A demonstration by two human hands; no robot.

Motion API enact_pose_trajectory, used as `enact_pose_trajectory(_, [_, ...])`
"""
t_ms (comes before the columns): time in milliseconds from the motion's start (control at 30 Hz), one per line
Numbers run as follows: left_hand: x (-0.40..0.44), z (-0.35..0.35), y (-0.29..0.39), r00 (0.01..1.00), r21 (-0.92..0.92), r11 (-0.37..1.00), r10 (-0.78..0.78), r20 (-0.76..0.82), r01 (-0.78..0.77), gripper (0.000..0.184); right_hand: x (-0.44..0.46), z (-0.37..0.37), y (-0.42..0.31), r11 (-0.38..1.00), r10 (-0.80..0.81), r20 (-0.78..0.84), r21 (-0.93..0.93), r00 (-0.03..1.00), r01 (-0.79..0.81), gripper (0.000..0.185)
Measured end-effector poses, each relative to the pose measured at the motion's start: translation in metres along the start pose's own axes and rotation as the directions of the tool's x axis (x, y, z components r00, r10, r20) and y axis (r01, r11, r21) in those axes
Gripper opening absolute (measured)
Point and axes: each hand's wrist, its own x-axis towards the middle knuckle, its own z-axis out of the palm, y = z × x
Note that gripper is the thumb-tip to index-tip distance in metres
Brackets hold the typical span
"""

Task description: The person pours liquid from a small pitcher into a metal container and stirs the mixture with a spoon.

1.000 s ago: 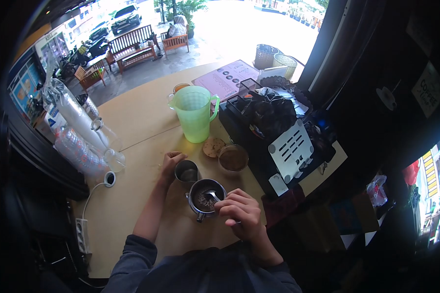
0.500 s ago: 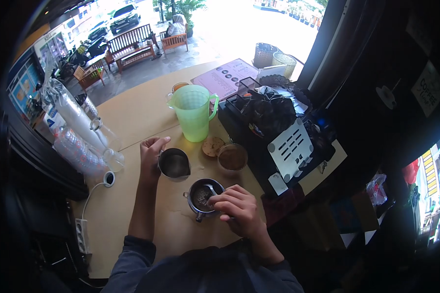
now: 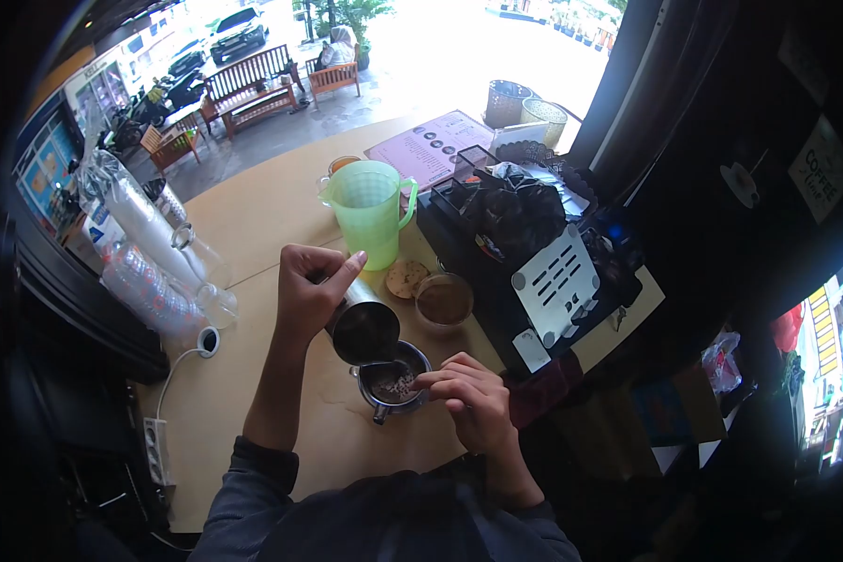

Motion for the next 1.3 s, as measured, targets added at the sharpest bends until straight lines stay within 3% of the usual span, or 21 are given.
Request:
enact_pose_trajectory(167, [-0.002,0.005,0.006,0.999,0.068,0.997,0.041,0.016,-0.042,0.046,-0.001,0.004,0.002,0.996,-0.045,-0.028,-0.080,0.999,0.043,0.042])
enact_pose_trajectory(333, [-0.007,0.012,0.019,0.995,0.118,0.988,0.097,-0.008,-0.095,0.046,-0.002,0.000,0.002,1.000,-0.018,-0.052,0.021,0.998,0.019,0.043])
enact_pose_trajectory(467, [-0.007,0.015,0.021,0.987,0.139,0.977,0.163,-0.008,-0.160,0.045,-0.001,0.004,0.003,0.999,-0.021,-0.118,-0.029,0.993,0.018,0.047])
enact_pose_trajectory(600, [-0.008,0.014,0.019,0.985,0.127,0.978,0.168,-0.027,-0.163,0.045,-0.006,0.001,0.004,0.999,0.009,-0.101,0.038,0.995,-0.005,0.042])
enact_pose_trajectory(733, [-0.010,0.009,0.015,0.992,0.131,0.987,0.104,-0.074,-0.094,0.046,-0.002,0.003,0.003,1.000,-0.003,-0.063,-0.017,0.998,0.002,0.046])
enact_pose_trajectory(900, [-0.014,0.002,0.011,0.991,0.125,0.992,0.045,-0.124,-0.029,0.046,0.000,0.003,0.002,0.999,0.022,-0.067,0.043,0.997,-0.019,0.048])
enact_pose_trajectory(967, [-0.015,-0.001,0.009,0.980,0.032,0.999,0.002,-0.198,0.004,0.045,0.000,0.002,0.002,0.999,0.048,-0.073,0.012,0.996,-0.047,0.049])
enact_pose_trajectory(1033, [-0.014,-0.006,0.005,0.973,-0.042,0.997,-0.079,-0.217,0.072,0.045,0.000,0.002,0.003,0.985,0.067,0.025,0.156,0.997,-0.070,0.046])
enact_pose_trajectory(1133, [-0.012,-0.017,-0.015,0.939,-0.197,0.963,-0.230,-0.257,0.182,0.046,-0.006,-0.003,0.005,0.946,0.144,0.000,0.295,0.990,-0.137,0.048])
enact_pose_trajectory(1167, [-0.011,-0.019,-0.025,0.914,-0.279,0.934,-0.299,-0.274,0.222,0.047,-0.007,-0.002,0.006,0.946,0.144,0.002,0.293,0.990,-0.138,0.048])
enact_pose_trajectory(1300, [-0.018,-0.022,-0.059,0.890,-0.287,0.930,-0.322,-0.323,0.232,0.044,-0.002,0.000,0.008,0.957,0.180,-0.040,0.238,0.983,-0.166,0.049])
